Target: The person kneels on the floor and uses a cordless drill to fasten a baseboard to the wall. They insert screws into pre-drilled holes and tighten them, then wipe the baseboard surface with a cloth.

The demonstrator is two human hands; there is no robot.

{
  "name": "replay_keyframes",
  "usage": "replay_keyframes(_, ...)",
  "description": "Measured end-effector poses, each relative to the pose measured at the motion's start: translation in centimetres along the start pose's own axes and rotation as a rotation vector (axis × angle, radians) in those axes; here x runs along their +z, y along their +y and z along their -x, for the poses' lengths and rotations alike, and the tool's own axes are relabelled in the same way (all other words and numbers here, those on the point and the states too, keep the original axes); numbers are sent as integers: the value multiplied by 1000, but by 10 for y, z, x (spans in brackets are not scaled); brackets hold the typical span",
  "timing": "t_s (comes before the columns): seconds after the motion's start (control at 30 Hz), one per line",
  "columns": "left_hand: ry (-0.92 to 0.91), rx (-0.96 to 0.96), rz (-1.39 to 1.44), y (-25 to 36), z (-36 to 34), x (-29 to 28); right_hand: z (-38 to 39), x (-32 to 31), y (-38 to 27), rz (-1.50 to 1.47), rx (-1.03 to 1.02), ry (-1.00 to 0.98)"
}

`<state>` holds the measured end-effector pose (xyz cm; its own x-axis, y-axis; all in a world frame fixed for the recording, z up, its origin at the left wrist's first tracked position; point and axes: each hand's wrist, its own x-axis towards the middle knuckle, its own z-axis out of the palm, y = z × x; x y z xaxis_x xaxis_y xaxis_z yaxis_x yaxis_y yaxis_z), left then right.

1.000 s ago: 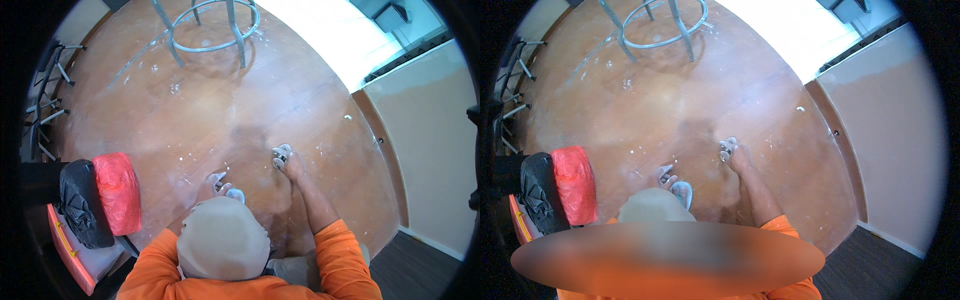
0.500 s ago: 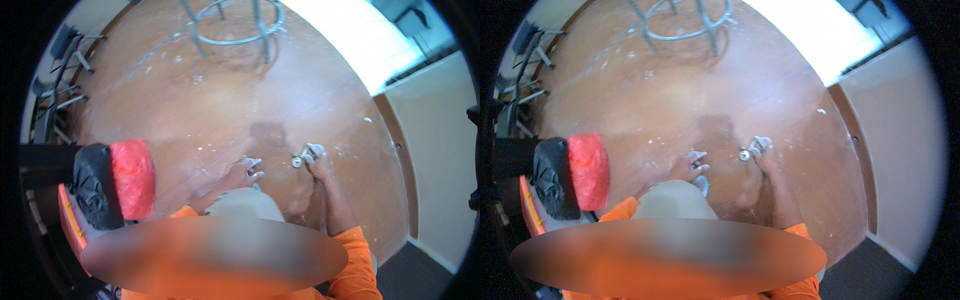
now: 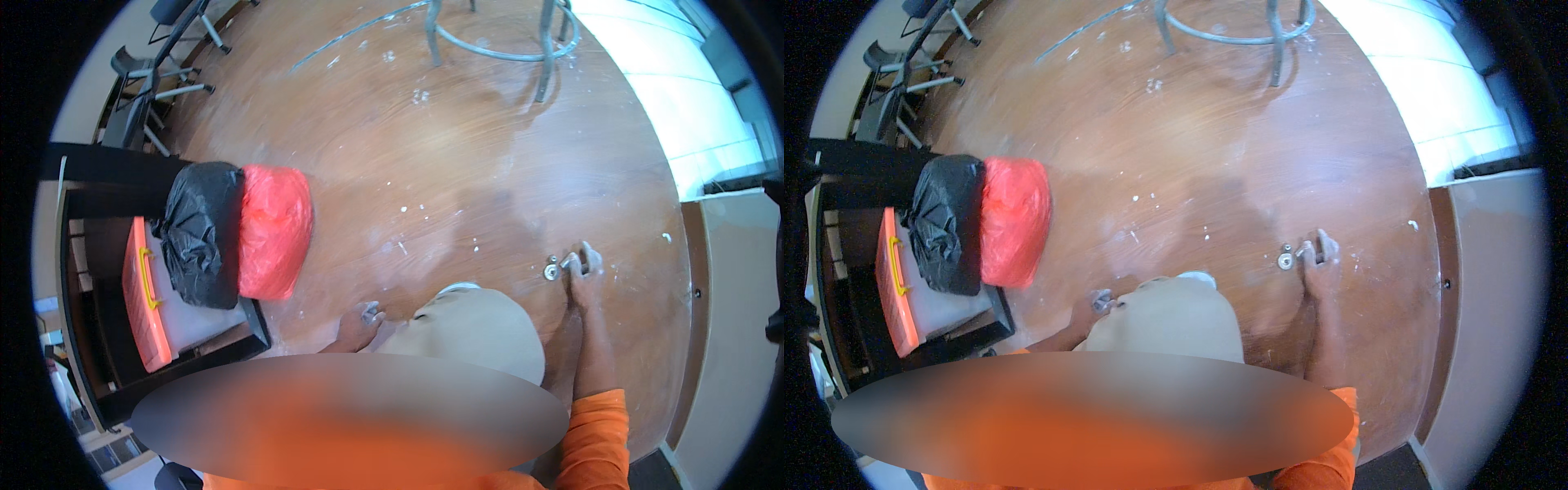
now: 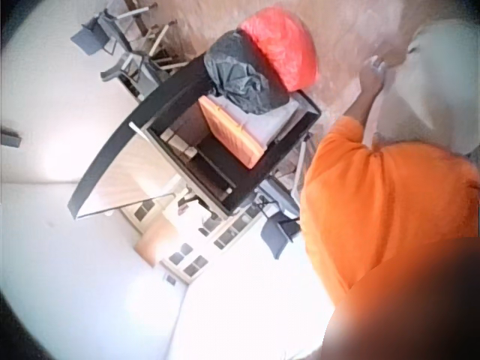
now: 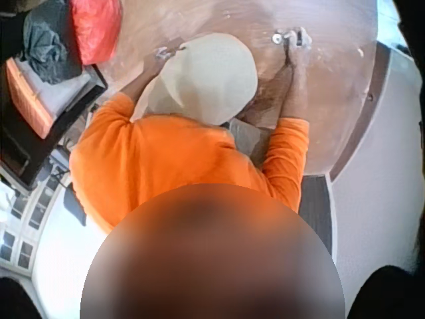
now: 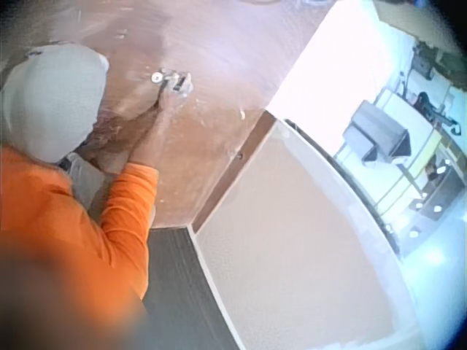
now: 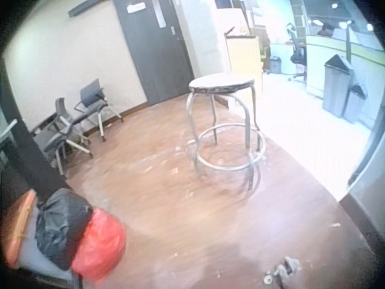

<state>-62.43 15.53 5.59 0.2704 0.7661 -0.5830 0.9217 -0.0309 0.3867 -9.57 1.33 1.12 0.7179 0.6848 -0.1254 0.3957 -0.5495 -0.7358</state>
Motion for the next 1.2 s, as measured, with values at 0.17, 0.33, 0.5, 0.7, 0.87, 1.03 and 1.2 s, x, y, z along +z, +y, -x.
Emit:
replay_keyframes(0.17, 3, -165, -175, -51, 53, -16, -23, -8, 34, 272, -72, 174)
replay_keyframes(0.33, 215, -181, 40, -52, 64, -29, -51, -15, 21, 236, 78, 216)
replay_keyframes(0.5, 188, -188, 503, 72, 28, -69, -49, -26, -29, 206, 321, 126)
replay_keyframes(0.7, 102, 370, 753, 305, 12, -148, -44, -30, -24, 70, 264, 211)
replay_keyframes(0.87, -196, 1007, 592, 438, 92, -119, -18, -53, 27, -7, 201, 441)
replay_keyframes(1.03, -693, 990, 355, 490, 147, -69, 59, -99, 35, -120, 452, 266)
replay_keyframes(1.2, -586, 865, 81, 479, 155, -53, 176, -119, 3, -61, 864, -119)
